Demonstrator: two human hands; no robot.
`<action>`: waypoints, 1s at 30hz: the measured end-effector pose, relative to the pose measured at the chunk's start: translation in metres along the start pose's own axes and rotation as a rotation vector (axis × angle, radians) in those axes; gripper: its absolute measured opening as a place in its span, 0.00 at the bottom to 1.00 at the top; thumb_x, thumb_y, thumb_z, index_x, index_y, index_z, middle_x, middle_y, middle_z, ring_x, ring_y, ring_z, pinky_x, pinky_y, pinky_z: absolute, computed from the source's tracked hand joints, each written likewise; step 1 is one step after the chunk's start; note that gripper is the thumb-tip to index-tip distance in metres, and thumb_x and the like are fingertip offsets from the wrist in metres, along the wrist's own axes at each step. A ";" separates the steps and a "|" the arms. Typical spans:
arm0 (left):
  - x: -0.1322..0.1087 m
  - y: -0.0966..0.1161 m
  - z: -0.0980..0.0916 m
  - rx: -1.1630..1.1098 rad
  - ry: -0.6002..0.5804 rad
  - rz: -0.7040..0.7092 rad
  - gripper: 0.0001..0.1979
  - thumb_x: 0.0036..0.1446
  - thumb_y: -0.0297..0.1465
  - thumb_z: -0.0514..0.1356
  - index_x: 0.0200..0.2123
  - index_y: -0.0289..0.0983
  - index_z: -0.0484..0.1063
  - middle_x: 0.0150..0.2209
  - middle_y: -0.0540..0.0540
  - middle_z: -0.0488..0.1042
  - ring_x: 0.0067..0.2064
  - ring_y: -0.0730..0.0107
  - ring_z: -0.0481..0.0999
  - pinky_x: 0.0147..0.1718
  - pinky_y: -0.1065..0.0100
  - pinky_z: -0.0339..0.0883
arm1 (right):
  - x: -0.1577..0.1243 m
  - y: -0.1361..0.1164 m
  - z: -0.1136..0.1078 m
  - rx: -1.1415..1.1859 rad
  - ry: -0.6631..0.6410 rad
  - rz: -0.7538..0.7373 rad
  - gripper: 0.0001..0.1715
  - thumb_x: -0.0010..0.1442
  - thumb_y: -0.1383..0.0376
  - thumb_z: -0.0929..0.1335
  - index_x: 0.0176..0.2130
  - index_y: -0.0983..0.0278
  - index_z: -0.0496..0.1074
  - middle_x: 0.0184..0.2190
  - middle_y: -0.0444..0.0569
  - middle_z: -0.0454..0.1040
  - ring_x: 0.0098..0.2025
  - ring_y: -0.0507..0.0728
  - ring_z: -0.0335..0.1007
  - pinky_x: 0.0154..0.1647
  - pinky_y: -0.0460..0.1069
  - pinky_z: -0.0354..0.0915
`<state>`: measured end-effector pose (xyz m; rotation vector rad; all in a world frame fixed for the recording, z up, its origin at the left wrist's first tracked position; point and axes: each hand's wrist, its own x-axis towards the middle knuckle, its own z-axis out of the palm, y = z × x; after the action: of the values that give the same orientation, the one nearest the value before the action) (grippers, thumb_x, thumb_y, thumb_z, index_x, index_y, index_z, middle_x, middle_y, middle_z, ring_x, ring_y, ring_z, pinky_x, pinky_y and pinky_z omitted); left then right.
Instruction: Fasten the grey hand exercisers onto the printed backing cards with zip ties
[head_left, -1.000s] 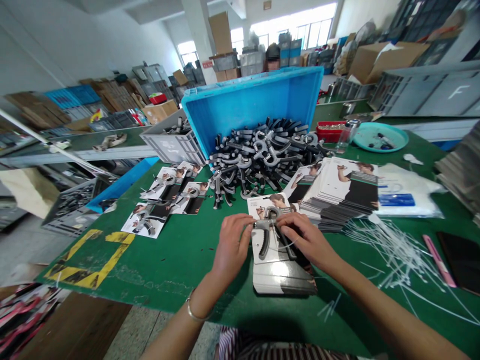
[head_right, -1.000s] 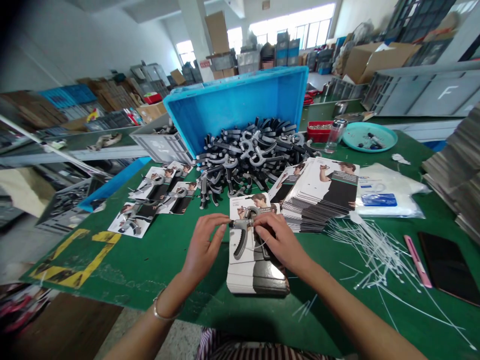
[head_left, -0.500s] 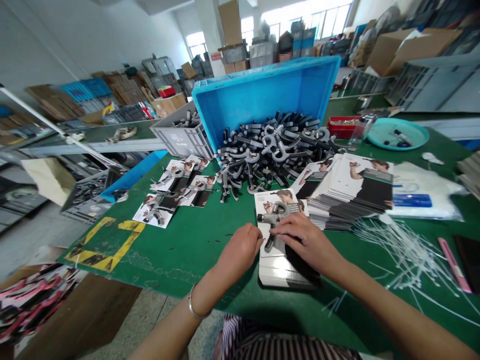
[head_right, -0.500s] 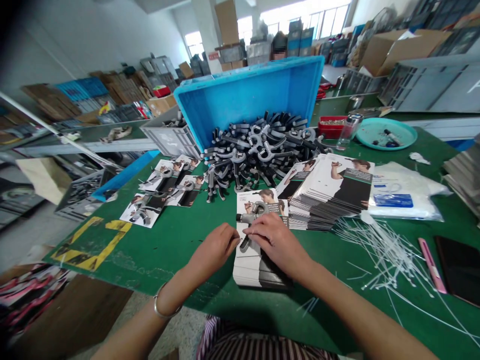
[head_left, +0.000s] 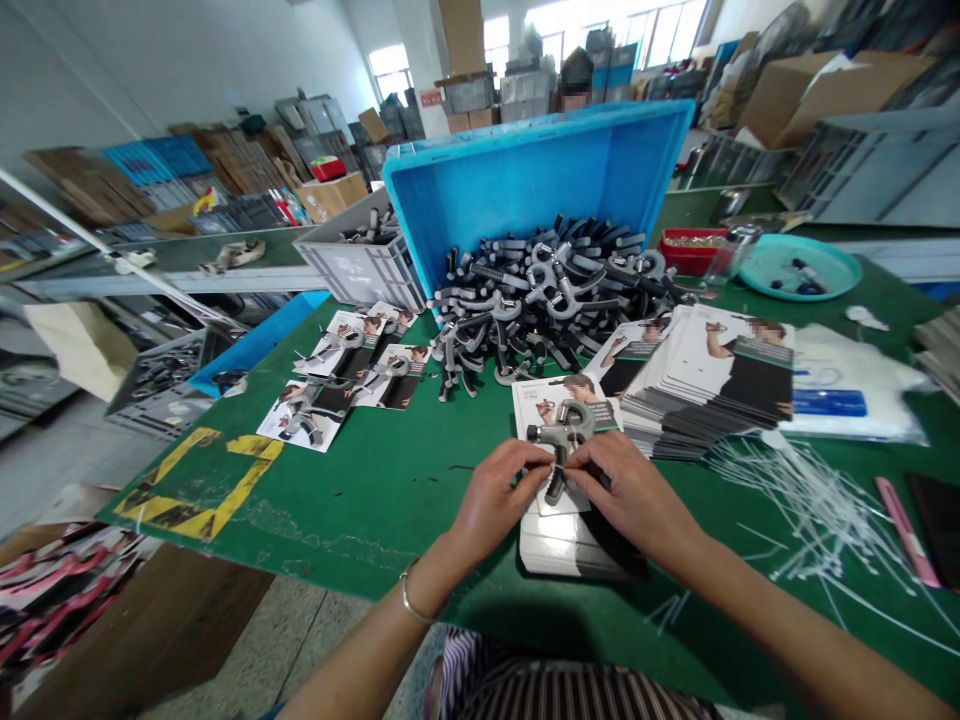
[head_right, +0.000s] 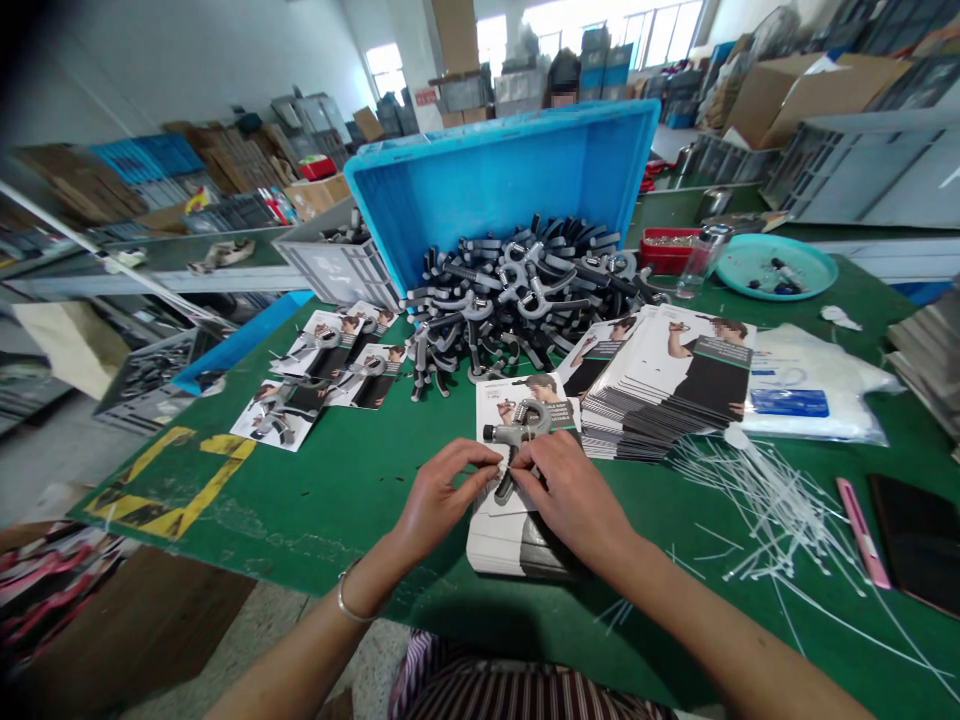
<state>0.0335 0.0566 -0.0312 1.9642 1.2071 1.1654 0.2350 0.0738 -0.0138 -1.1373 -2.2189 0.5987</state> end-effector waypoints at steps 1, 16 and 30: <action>0.000 0.000 0.000 -0.019 0.007 -0.005 0.05 0.61 0.29 0.60 0.41 0.38 0.75 0.39 0.46 0.76 0.44 0.68 0.74 0.46 0.67 0.67 | -0.001 0.001 -0.001 -0.002 -0.003 0.003 0.03 0.64 0.67 0.68 0.35 0.61 0.70 0.34 0.48 0.73 0.42 0.60 0.65 0.43 0.54 0.62; 0.003 0.007 0.002 -0.102 -0.008 -0.093 0.03 0.59 0.28 0.62 0.37 0.37 0.77 0.36 0.47 0.77 0.40 0.69 0.75 0.42 0.70 0.66 | -0.001 -0.004 -0.001 0.022 0.063 -0.033 0.03 0.63 0.69 0.69 0.35 0.62 0.71 0.33 0.47 0.73 0.41 0.58 0.66 0.43 0.52 0.62; 0.011 0.028 -0.018 0.473 -0.261 0.160 0.10 0.66 0.29 0.52 0.37 0.34 0.72 0.35 0.43 0.74 0.40 0.62 0.72 0.42 0.61 0.64 | 0.000 -0.005 0.004 0.003 0.051 -0.060 0.04 0.64 0.65 0.68 0.41 0.61 0.73 0.34 0.47 0.75 0.40 0.59 0.66 0.42 0.52 0.63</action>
<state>0.0315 0.0546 0.0040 2.5094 1.2856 0.7001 0.2290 0.0709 -0.0139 -1.0683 -2.2001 0.5424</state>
